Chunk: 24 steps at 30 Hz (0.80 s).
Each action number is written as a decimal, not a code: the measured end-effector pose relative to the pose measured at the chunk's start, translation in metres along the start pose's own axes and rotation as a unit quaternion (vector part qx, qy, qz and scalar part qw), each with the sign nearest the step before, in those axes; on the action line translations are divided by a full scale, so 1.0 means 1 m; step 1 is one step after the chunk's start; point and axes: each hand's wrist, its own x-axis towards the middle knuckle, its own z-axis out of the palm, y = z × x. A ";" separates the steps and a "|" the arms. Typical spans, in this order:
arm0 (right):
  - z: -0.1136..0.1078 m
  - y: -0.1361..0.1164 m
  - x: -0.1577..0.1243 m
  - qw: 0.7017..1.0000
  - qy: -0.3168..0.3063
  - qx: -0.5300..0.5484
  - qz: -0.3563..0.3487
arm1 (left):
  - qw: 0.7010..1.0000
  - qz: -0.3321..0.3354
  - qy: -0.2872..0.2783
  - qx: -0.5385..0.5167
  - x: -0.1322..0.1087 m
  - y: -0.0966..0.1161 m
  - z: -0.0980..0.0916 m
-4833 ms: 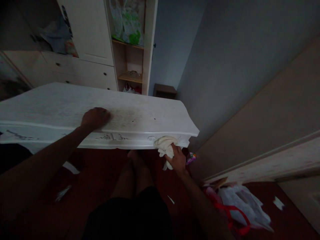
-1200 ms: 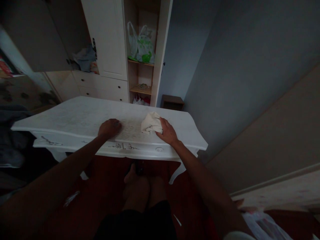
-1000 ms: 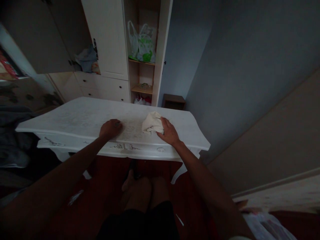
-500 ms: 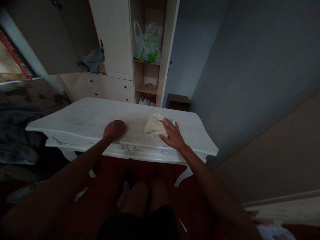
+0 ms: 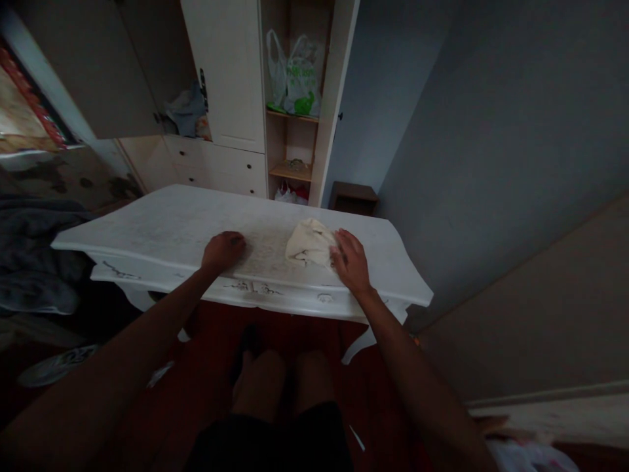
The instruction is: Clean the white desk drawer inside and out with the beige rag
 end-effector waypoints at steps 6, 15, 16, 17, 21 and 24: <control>-0.001 -0.015 -0.035 0.956 0.244 0.129 0.098 | 1.000 -0.019 0.008 -0.014 0.000 0.001 0.000; -0.002 -0.062 -0.146 0.911 0.158 0.245 0.290 | 0.999 -0.022 0.027 -0.023 0.003 -0.002 0.005; -0.003 -0.062 -0.151 0.907 0.129 0.262 0.305 | 0.999 -0.021 0.029 -0.019 0.004 -0.002 0.005; -0.004 -0.060 -0.155 0.902 0.099 0.278 0.315 | 0.999 -0.020 0.030 -0.015 0.004 -0.003 0.005; -0.004 -0.047 -0.160 0.872 0.024 0.327 0.362 | 0.999 -0.024 0.019 -0.007 0.003 -0.001 0.004; -0.004 -0.038 -0.154 0.809 -0.004 0.389 0.440 | 1.000 -0.019 0.015 0.001 0.003 0.000 0.002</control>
